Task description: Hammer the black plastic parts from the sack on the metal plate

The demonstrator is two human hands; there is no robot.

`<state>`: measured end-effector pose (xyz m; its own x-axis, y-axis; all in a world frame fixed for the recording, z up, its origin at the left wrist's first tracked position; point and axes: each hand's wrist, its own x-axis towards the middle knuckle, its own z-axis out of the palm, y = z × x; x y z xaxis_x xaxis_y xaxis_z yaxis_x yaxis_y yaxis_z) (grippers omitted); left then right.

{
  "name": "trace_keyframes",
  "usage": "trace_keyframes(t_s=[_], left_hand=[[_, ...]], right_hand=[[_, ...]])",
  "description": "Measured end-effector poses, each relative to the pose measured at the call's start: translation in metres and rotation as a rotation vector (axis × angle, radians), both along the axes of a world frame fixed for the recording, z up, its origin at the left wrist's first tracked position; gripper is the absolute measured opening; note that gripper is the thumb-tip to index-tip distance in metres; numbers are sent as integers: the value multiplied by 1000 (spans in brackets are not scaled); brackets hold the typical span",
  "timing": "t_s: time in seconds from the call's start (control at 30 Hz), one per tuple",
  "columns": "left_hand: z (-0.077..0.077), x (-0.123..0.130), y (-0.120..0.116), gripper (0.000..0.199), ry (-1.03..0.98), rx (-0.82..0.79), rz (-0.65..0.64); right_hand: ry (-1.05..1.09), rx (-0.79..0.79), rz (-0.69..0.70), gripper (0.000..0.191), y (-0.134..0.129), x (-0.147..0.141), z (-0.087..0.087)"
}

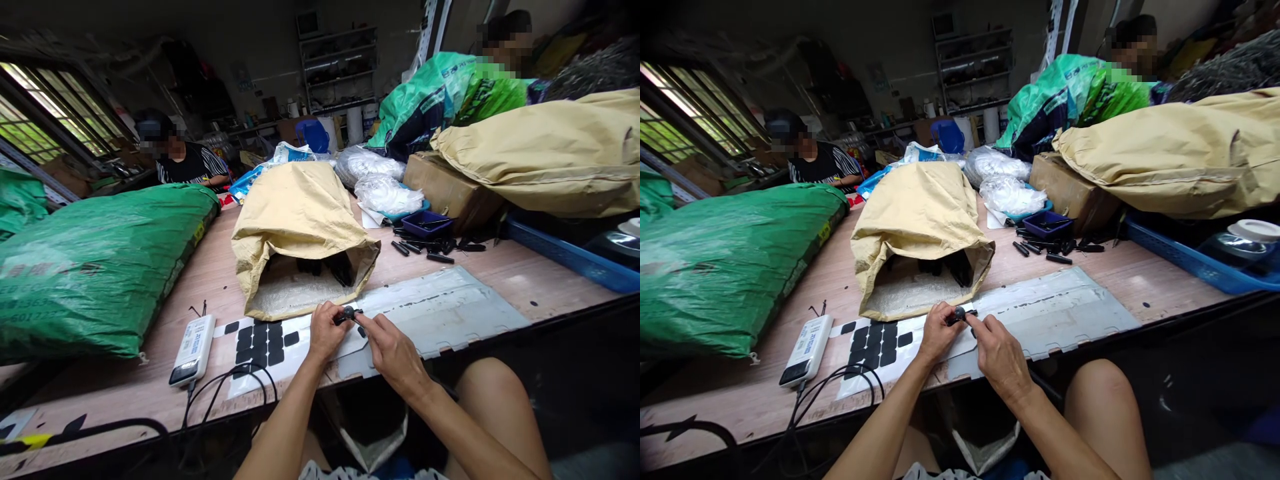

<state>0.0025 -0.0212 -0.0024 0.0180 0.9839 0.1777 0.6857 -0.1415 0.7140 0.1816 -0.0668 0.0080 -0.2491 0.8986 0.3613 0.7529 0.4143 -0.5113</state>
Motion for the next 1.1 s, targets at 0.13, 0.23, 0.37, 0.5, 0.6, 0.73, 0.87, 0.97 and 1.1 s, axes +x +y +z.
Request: trace_keyframes(t_s=[0.13,0.23,0.37,0.5,0.6,0.73,0.87,0.97,1.1], left_hand=[[-1,0,0,11,-17,11,-4],[-1,0,0,11,-16,12,-4],[0,1,-1,12,-4,-2,15],[2,2,-1,13,16,-6,9],[2,2,-1,14,28,-21,5],[0,1,-1,12,34,-17,2],[-2,-2,-1,8,28,4,-27],[-2,-3,0,13,33,3,-42],[-2,-4,4,27,-1,14,-47]], right_hand=[[20,48,-55,46,2,4,1],[3,63,-63,46,3,6,0],[-23,53,-73,44,6,13,0],[-20,94,-234,41,26,32,6],[-135,59,-371,38,55,49,7],[-316,-31,-431,34,91,58,-3],[-393,-21,-462,34,106,53,-15],[-424,-6,-482,35,106,50,-20],[-423,-20,-482,34,105,49,-17]])
